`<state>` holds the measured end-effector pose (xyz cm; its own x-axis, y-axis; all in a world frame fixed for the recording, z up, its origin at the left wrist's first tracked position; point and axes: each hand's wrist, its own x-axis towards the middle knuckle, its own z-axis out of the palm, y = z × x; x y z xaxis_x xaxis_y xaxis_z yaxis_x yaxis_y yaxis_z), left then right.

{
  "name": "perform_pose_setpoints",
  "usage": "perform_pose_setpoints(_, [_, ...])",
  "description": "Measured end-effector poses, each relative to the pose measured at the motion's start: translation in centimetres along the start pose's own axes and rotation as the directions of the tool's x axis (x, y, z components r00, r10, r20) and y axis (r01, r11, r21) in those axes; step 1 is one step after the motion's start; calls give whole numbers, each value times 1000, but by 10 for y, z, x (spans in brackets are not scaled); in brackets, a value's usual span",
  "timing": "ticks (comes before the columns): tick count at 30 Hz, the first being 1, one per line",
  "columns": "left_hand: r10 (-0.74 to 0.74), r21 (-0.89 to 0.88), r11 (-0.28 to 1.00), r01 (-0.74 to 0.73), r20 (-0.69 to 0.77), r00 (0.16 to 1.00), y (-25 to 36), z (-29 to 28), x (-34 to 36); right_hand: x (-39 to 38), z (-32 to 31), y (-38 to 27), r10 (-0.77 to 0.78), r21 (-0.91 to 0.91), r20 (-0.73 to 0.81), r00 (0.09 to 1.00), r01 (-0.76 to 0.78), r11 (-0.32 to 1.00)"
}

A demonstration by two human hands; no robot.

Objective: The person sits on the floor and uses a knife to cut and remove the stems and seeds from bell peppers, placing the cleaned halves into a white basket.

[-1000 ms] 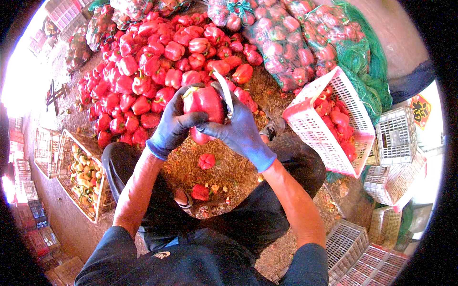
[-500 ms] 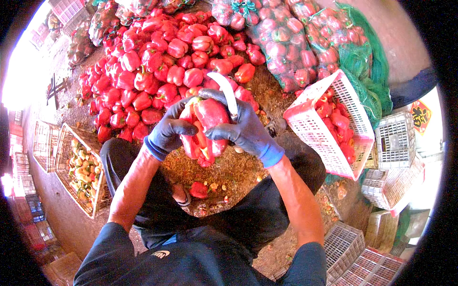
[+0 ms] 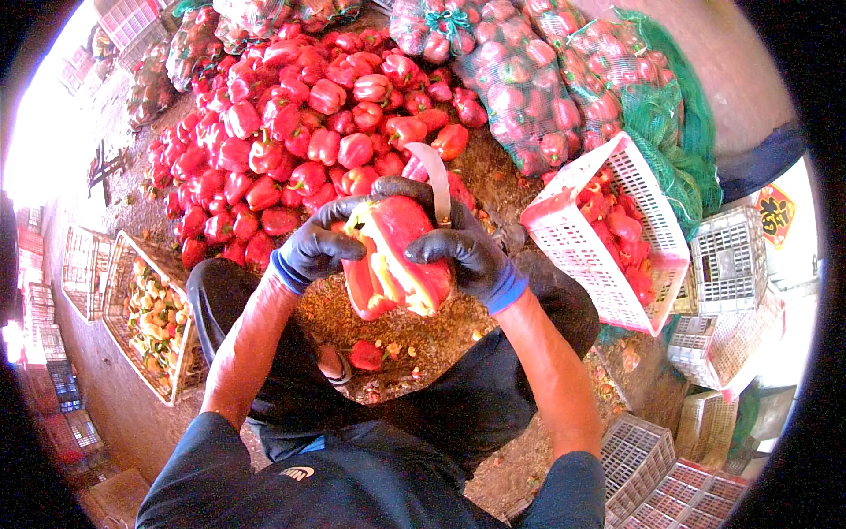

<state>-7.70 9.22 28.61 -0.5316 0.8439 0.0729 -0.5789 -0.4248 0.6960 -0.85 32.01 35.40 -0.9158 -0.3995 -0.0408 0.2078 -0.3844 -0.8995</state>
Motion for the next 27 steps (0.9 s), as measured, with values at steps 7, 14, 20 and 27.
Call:
perform_pose_setpoints(7, [307, 731, 673, -111, -140, 941, 11, 18, 5, 10, -6, 11, -11, -16, -96, 995, 9, 1000])
perform_pose_setpoints(14, [511, 922, 382, -57, -159, 845, -5, 17, 3, 14, -7, 18, -75, -308, -113, 991, 37, 951])
perform_pose_setpoints(20, [709, 971, -179, 156, 17, 705, -1, 26, 0, 20, -4, 25, -151, -514, -152, 977, 53, 856])
perform_pose_setpoints(27, [627, 516, 775, -365, -553, 549, 28, -26, 0, 14, 0, 8, -176, -235, -231, 957, 121, 964])
